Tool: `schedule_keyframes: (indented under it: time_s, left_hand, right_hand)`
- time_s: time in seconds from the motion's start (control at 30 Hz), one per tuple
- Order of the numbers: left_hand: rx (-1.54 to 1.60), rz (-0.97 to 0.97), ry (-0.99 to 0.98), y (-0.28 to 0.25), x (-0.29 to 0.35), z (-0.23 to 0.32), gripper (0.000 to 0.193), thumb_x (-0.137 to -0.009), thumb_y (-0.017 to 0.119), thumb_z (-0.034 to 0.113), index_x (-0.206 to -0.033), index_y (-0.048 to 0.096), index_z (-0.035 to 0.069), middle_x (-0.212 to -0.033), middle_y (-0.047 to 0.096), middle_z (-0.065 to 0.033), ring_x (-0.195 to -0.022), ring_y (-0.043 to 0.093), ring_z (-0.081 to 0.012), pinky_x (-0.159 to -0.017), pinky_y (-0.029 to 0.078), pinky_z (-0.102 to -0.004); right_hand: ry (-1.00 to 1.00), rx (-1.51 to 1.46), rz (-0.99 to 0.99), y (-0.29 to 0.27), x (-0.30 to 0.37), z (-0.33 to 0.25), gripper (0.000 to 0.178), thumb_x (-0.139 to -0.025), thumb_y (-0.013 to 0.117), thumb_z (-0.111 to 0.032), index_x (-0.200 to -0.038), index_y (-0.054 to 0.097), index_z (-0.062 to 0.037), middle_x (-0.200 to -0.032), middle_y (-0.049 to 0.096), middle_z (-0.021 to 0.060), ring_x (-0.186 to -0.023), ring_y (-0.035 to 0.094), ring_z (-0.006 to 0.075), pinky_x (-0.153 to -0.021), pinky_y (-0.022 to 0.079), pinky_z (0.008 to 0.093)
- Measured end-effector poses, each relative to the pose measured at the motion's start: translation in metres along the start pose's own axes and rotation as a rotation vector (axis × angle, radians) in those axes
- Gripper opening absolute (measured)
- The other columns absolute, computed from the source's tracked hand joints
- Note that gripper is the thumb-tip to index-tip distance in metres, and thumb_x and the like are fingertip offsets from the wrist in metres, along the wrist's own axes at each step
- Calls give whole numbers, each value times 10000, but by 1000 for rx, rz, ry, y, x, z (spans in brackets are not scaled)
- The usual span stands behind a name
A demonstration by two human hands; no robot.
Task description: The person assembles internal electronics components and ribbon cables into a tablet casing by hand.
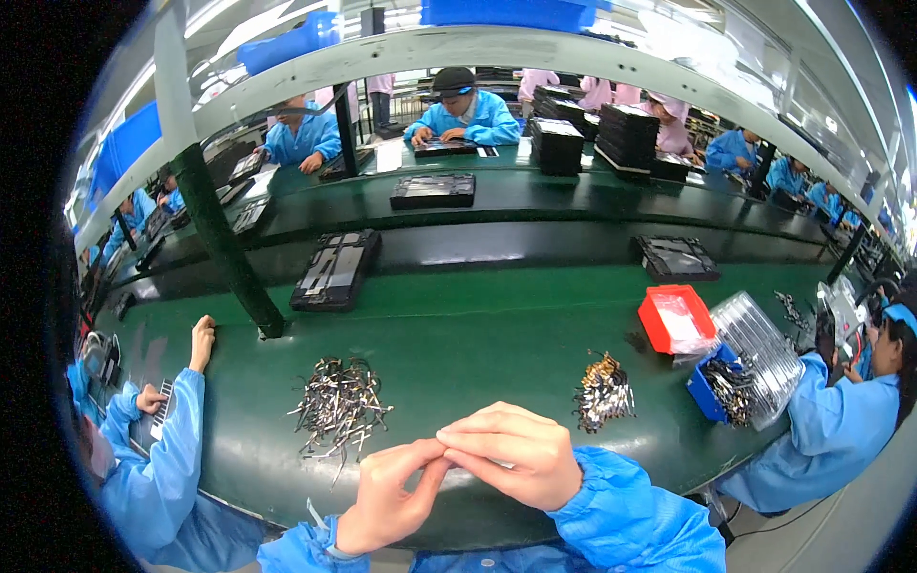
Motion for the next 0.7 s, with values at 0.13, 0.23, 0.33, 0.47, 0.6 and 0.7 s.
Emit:
schedule_keyframes:
  time_s: [0.13, 0.23, 0.33, 0.47, 0.6, 0.7]
  left_hand:
    - [282, -49, -161, 24, -1, 8, 235, -847, 589, -36, -1082, 611, -30, -836, 709, -116, -742, 709, -190, -668, 577, -314]
    - [380, -177, -263, 43, -2, 10, 295, -871, 518, -74, -1165, 537, -73, -803, 702, -145, -730, 708, -195, -690, 571, -282]
    - [339, -187, -212, 56, -5, 24, 301, -868, 508, -73, -1168, 531, -81, -788, 699, -140, -722, 707, -190, -676, 572, -279]
    - [83, -135, -25, 67, -12, 37, 362, -799, 584, -36, -1161, 587, -20, -753, 692, -79, -680, 697, -186, -616, 555, -286]
    - [-77, -93, 183, 80, -19, 45, 378, -746, 613, -32, -1123, 619, -5, -737, 686, -56, -632, 676, -198, -582, 537, -294]
    - [-44, -134, 133, 88, -22, 40, 341, -765, 599, -28, -1104, 628, -4, -730, 684, -63, -639, 680, -207, -591, 539, -302]
  right_hand:
    - [141, -80, 127, -33, 18, 13, 187, -742, 741, 25, -926, 714, 3, -924, 704, 126, -827, 686, 254, -718, 553, 321]
    - [7, 125, 163, -50, 30, -1, 195, -745, 739, 19, -937, 711, 3, -924, 703, 125, -846, 688, 261, -720, 561, 327]
    - [-78, 184, 147, -59, 36, -11, 237, -719, 748, 13, -951, 705, 6, -933, 694, 121, -843, 685, 264, -710, 570, 333]
    - [-105, 264, 151, -72, 46, -15, 264, -698, 764, 9, -955, 705, 10, -947, 684, 114, -842, 683, 257, -711, 575, 334]
    - [-80, 258, 123, -88, 53, -8, 261, -698, 766, 32, -950, 699, 9, -935, 679, 112, -842, 682, 266, -699, 579, 332]
    - [-118, 393, 126, -94, 54, -4, 189, -760, 696, 9, -944, 655, 20, -875, 663, 124, -813, 674, 272, -670, 572, 317]
Point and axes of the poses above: each hand's wrist, its own x-axis away from the middle knuckle, its own y-axis out of the palm, z = x × y, the point moved 6 cm from there along -x, towards the middle knuckle
